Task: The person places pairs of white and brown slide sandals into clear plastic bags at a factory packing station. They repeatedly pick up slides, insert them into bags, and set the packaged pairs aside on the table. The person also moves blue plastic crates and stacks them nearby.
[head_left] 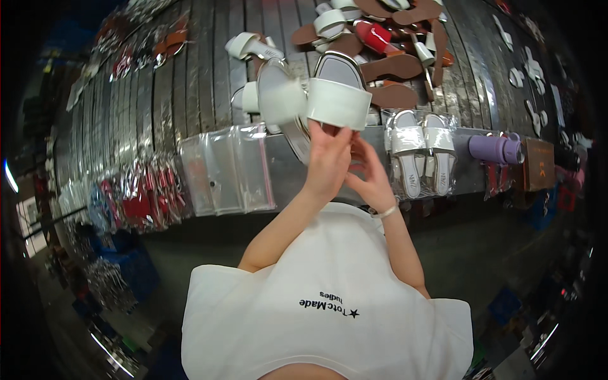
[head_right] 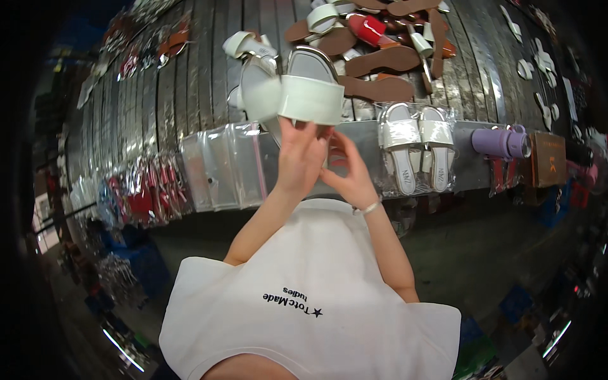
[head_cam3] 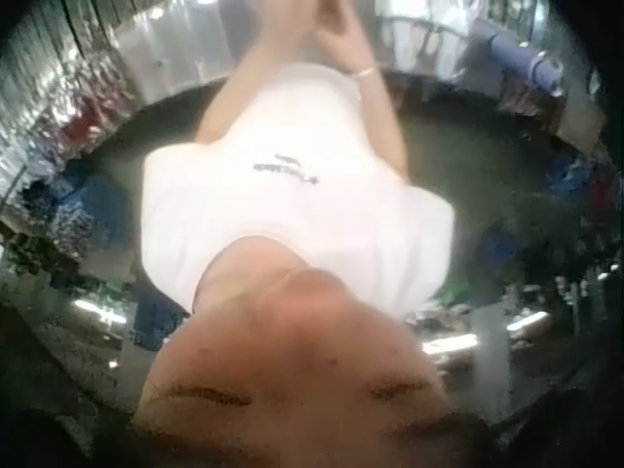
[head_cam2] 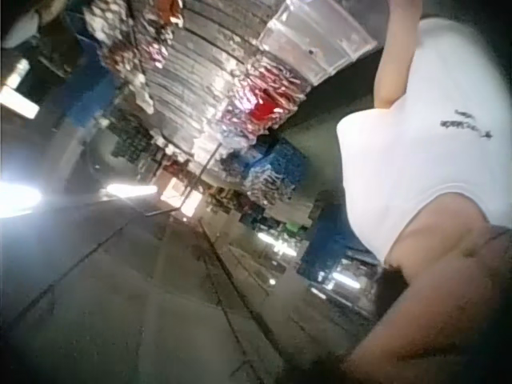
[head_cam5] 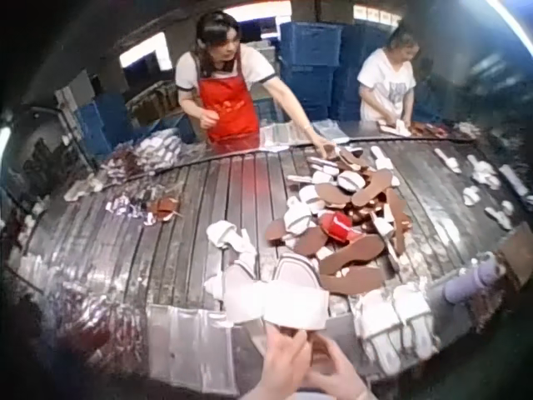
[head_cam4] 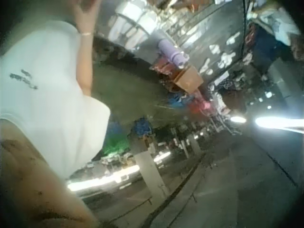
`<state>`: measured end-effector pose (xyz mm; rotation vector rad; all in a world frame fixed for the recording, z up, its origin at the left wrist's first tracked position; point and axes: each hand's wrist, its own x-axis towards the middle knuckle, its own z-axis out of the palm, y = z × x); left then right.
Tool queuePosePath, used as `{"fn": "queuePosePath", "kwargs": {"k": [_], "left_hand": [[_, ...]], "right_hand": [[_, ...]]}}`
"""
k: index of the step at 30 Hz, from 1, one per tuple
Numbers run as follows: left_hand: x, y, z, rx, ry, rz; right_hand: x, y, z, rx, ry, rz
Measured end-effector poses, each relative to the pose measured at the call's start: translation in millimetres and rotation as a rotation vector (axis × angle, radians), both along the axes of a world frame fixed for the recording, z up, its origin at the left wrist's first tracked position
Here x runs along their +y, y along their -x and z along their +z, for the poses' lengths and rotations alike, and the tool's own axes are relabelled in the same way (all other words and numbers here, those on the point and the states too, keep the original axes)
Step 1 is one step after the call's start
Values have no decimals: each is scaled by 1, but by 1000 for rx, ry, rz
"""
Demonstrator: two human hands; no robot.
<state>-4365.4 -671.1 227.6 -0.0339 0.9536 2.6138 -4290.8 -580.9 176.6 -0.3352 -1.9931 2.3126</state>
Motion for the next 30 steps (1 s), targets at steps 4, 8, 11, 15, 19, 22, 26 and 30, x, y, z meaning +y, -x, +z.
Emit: {"fn": "queuePosePath", "kwargs": {"k": [4,8,11,15,19,22,26,30], "left_hand": [[-45,7,-71,-7,233,-217],[-97,-20,-145,174,1046,-99],[-121,-42,-210,154,1648,83],[-130,-52,-223,188,1497,130],[-135,-35,-186,-51,900,175],[-160,-19,-155,-14,729,232],[-245,6,-202,286,1016,370],[-261,1,-239,585,1597,411]], "right_hand": [[-14,-6,-55,-331,311,188],[-24,-28,-102,-590,310,109],[-22,-35,-151,-587,148,21],[-33,-13,-109,-413,-252,79],[-38,7,-115,-301,-514,326],[-62,23,-87,-284,-355,311],[-69,37,-82,-233,-311,460],[-65,52,-112,-573,-981,657]]}}
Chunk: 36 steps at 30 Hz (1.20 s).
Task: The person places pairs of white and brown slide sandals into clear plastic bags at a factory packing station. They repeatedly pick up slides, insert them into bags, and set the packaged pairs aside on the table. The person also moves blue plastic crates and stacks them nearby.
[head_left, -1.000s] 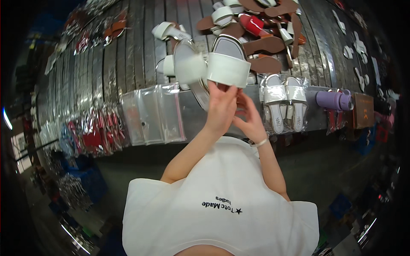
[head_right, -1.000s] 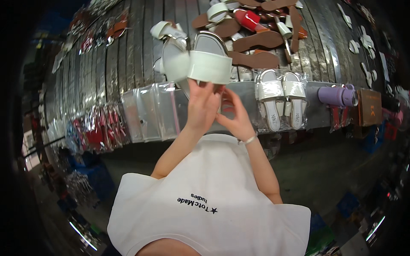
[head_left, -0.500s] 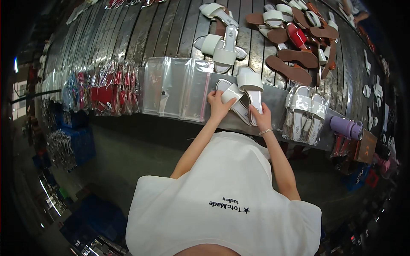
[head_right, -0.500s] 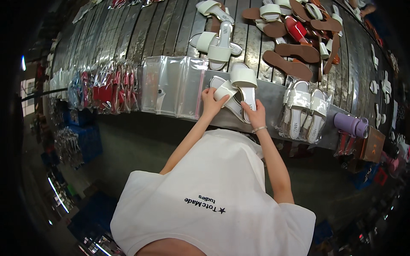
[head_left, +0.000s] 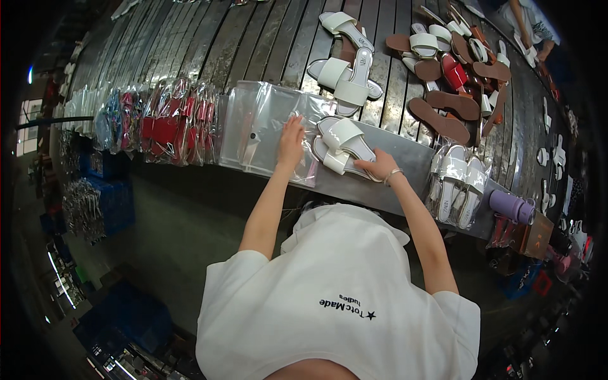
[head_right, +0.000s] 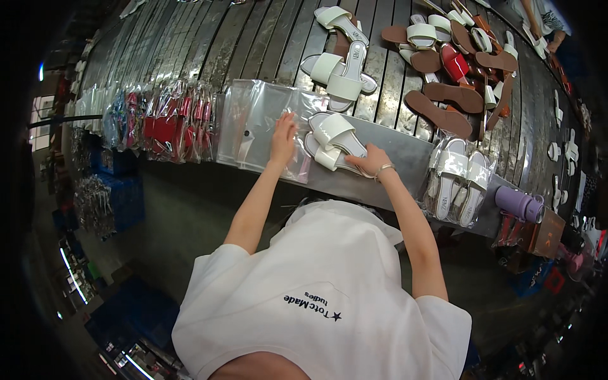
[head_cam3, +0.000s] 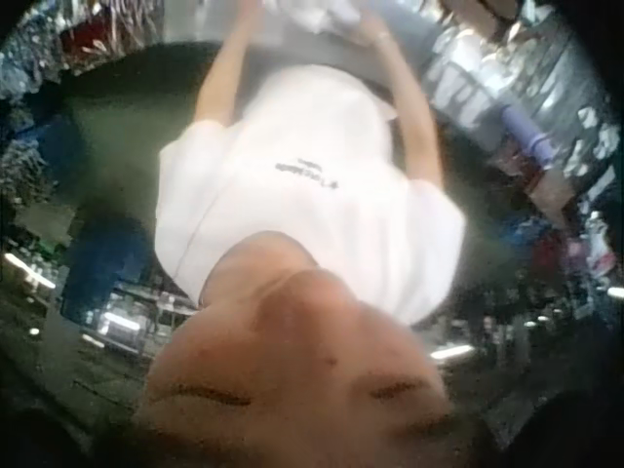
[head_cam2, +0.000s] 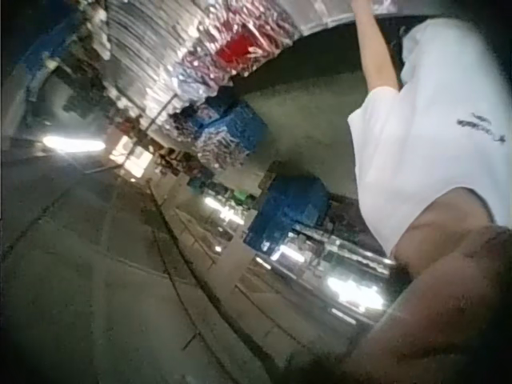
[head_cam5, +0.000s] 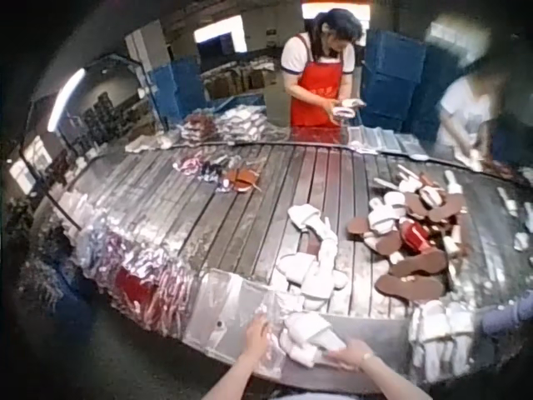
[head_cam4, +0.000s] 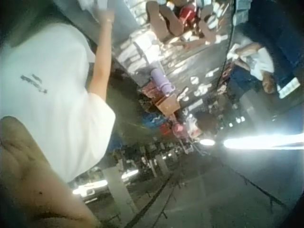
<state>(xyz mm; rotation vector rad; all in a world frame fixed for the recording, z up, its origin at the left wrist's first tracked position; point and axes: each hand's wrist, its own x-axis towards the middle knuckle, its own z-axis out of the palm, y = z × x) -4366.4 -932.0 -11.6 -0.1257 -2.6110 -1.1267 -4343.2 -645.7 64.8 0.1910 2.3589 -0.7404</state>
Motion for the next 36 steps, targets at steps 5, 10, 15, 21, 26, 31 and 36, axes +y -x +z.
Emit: {"fn": "queuePosePath", "kwargs": {"k": [5,10,15,21,26,31,36], "left_hand": [[-9,12,62,-86,-397,130],[-14,4,138,-307,-310,-354],[49,-13,166,-7,20,-579],[79,-19,212,362,210,-471],[119,11,196,-613,-793,-226],[141,-35,186,-404,-129,-1213],[174,-46,144,-857,-1152,-538]], "right_hand": [[-10,-24,18,115,196,-184],[-44,-24,26,14,498,-100],[-47,-14,19,253,526,-163],[-25,-1,81,448,898,-616],[3,1,126,614,972,-743],[20,-3,142,682,892,-1002],[21,-18,82,785,767,-1157]]}}
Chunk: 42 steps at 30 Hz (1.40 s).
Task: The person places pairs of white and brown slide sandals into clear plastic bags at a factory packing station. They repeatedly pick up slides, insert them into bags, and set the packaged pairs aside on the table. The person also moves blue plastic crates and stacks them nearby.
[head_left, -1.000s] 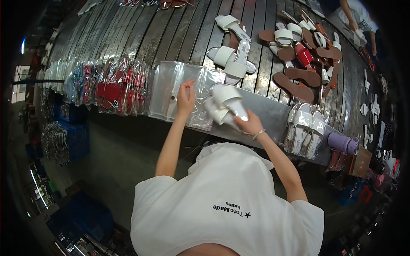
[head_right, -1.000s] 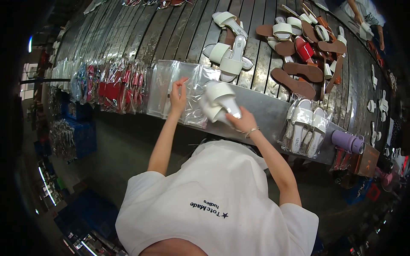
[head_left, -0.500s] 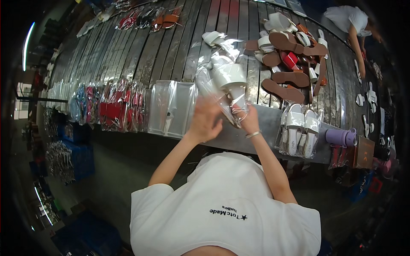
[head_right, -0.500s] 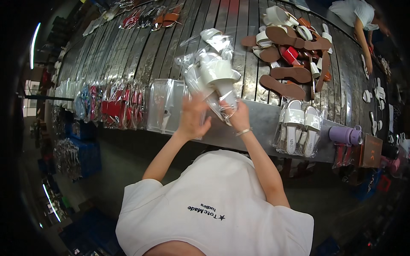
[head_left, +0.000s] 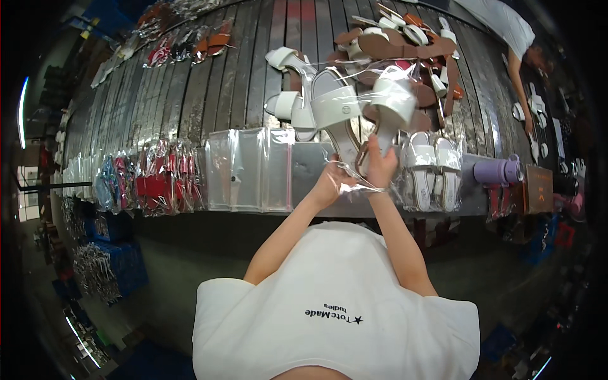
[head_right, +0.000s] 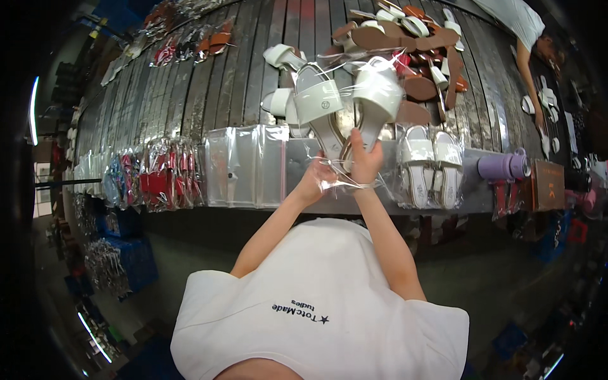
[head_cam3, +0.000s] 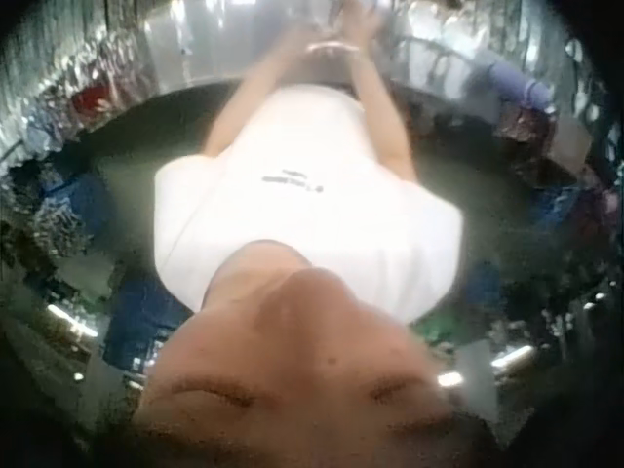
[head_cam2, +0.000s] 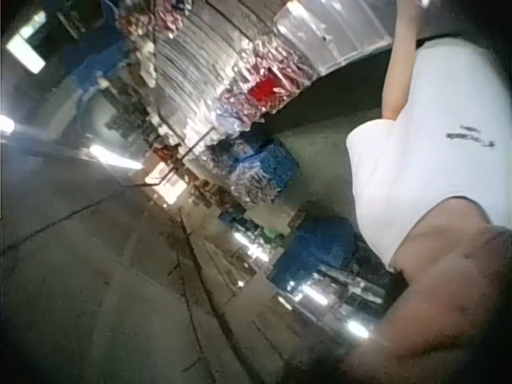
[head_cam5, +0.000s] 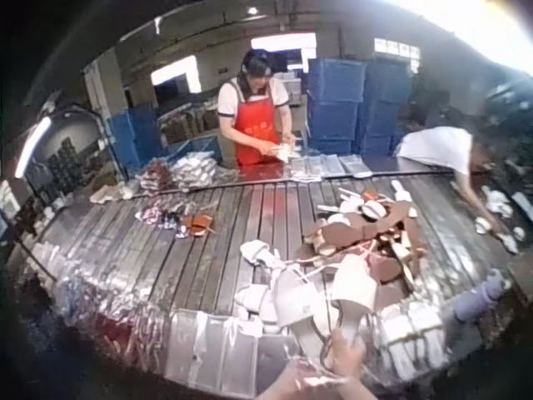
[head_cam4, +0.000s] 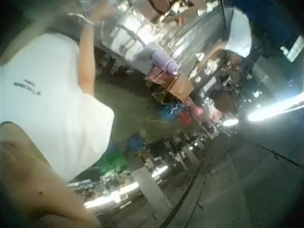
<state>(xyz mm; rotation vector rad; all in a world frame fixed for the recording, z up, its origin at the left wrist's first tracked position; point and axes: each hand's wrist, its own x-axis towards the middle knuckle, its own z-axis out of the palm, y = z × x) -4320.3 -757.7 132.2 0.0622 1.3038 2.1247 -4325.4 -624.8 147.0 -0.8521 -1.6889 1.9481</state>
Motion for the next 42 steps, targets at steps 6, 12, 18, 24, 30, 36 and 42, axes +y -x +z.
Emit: {"fn": "queuePosePath", "kwargs": {"k": [6,12,18,24,30,36,42], "left_hand": [[-7,-30,-107,-303,225,-57],[2,-29,-106,-360,307,83],[-62,-56,-122,-273,544,74],[-78,-46,-115,-173,540,36],[-76,-39,-90,-225,644,124],[-110,-23,-70,428,861,-45],[-103,21,-60,1665,851,-602]], "right_hand": [[32,-62,-98,-573,-542,285],[28,-72,-128,-262,-705,259],[-28,-81,-79,-622,-1262,706],[-64,-66,-97,-396,-872,1147],[-28,-110,-45,-337,-1000,1173],[103,-340,-149,-1362,-728,1457],[57,-156,-37,-149,-1373,674]]}}
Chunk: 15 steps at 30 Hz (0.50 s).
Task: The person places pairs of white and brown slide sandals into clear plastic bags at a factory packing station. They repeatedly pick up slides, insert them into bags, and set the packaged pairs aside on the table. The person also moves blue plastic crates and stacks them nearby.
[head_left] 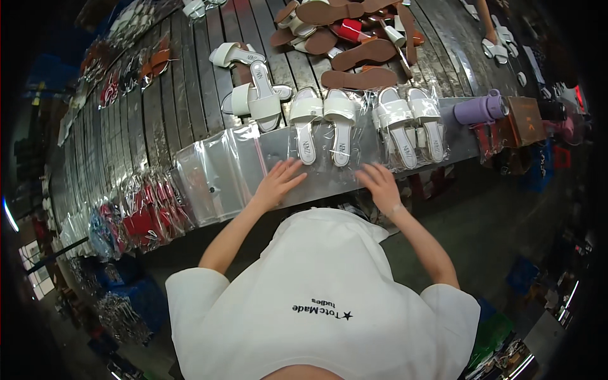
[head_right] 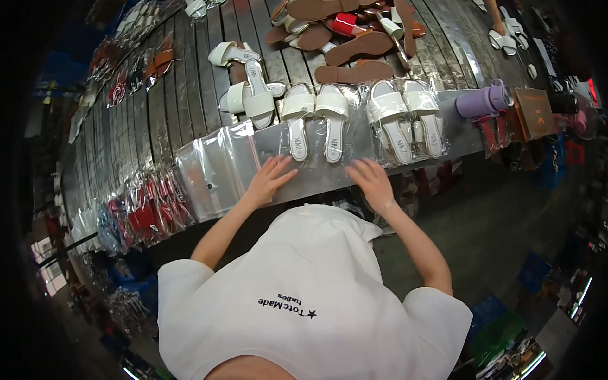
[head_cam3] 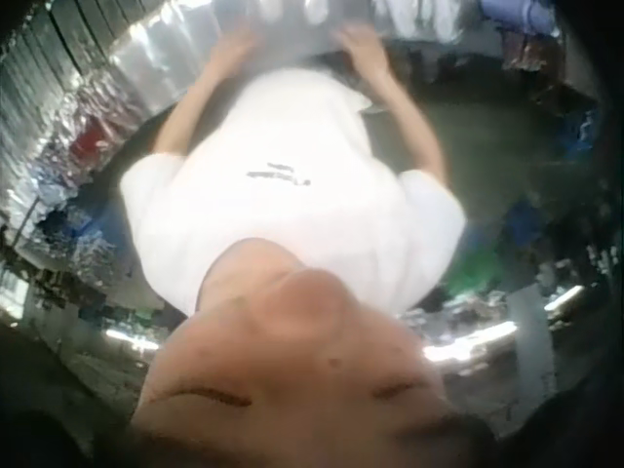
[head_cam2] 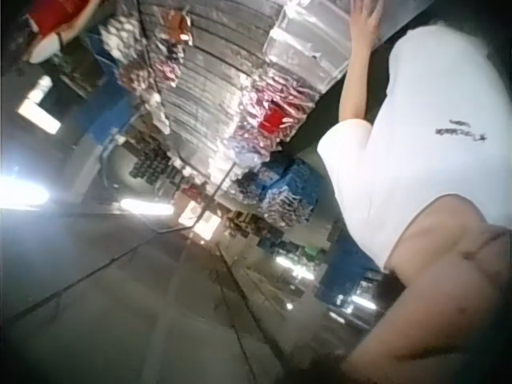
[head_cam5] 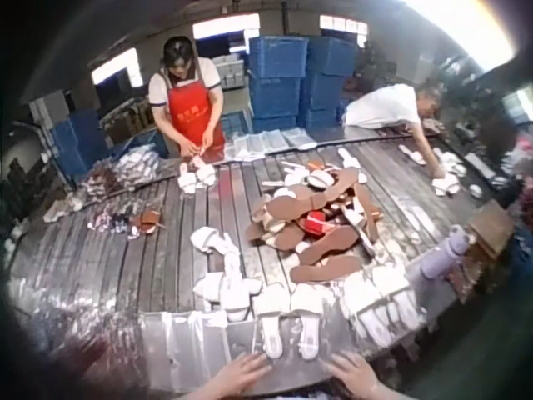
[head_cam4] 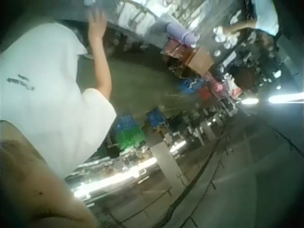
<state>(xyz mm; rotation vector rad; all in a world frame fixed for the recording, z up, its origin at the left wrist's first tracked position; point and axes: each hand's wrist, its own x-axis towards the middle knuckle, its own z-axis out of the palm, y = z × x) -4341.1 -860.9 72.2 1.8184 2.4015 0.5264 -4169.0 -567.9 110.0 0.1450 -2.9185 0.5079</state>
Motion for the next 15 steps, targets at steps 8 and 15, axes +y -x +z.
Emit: {"fn": "queuePosePath", "kwargs": {"k": [8,15], "left_hand": [[24,13,-51,-1147,-102,802],[55,24,-13,-1079,-18,953]], "right_hand": [[-13,37,-81,-384,992,-802],[-3,48,-117,-846,1036,-539]]}}
